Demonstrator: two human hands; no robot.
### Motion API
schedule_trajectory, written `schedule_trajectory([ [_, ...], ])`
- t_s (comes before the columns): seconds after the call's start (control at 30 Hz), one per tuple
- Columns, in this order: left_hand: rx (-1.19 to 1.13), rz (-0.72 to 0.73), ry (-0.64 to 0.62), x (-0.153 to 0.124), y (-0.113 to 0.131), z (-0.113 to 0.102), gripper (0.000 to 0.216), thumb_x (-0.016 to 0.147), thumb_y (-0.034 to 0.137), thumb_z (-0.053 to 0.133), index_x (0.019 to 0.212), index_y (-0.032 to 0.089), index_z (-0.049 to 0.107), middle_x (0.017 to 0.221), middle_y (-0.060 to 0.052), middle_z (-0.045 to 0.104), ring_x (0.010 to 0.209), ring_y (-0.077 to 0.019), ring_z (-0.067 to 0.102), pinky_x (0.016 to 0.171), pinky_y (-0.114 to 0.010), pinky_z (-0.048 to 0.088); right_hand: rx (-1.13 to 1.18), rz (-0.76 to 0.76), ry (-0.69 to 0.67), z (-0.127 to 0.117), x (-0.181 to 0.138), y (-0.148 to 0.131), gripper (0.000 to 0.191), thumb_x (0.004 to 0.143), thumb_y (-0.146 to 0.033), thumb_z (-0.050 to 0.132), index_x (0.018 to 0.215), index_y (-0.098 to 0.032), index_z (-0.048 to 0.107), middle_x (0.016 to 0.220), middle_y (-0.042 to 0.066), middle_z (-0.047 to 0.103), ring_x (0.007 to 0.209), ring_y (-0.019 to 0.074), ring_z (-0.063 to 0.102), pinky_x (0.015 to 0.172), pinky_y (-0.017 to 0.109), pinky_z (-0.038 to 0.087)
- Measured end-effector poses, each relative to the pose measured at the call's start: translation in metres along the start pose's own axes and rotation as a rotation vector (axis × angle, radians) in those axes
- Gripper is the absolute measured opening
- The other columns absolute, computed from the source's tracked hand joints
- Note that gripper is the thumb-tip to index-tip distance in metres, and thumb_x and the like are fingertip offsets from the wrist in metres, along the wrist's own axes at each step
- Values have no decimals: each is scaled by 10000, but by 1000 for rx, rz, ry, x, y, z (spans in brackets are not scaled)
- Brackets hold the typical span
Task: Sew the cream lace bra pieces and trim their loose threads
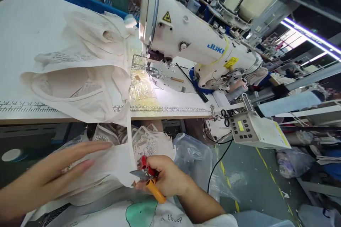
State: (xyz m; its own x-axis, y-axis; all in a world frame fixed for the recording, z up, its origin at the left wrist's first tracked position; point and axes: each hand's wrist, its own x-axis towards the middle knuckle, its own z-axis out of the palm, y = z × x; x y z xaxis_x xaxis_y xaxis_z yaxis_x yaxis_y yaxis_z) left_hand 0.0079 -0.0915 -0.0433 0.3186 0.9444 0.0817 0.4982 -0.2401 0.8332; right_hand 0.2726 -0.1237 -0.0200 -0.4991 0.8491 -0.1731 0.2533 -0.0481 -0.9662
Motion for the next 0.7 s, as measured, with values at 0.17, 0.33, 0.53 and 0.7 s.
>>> schedule_trajectory([
  [0.17, -296, -70, -255, 53, 32, 39, 342, 812, 496, 426, 854, 251, 662, 734, -9, 701, 672, -197, 634, 617, -266, 509, -18, -19, 35, -1, 1, 0, 404, 688, -501, 684, 619, -208, 414, 592, -33, 464, 522, 95, 403, 484, 223, 393],
  [0.33, -525, -223, -192, 45, 29, 44, 316, 758, 511, 520, 733, 230, 662, 640, -5, 659, 605, -184, 584, 540, -250, 483, -82, -77, -149, -33, 15, 5, 497, 656, -662, 652, 733, -203, 480, 776, 34, 588, 700, 152, 553, 624, 269, 479],
  [0.53, -458, -205, -257, 35, 21, 32, 300, 748, 496, 521, 703, 258, 699, 672, -8, 689, 617, -194, 602, 551, -244, 477, -576, 34, -470, -88, 53, -6, 536, 740, -731, 471, 672, -201, 498, 602, -29, 456, 527, 103, 400, 478, 217, 346],
  [0.7, -403, -214, -330, 35, 13, 31, 317, 789, 496, 484, 689, 255, 666, 719, -16, 678, 652, -197, 599, 563, -249, 463, -672, 40, -625, -81, 77, -20, 461, 731, -644, 547, 634, -206, 443, 587, -43, 424, 521, 101, 372, 474, 213, 296],
])
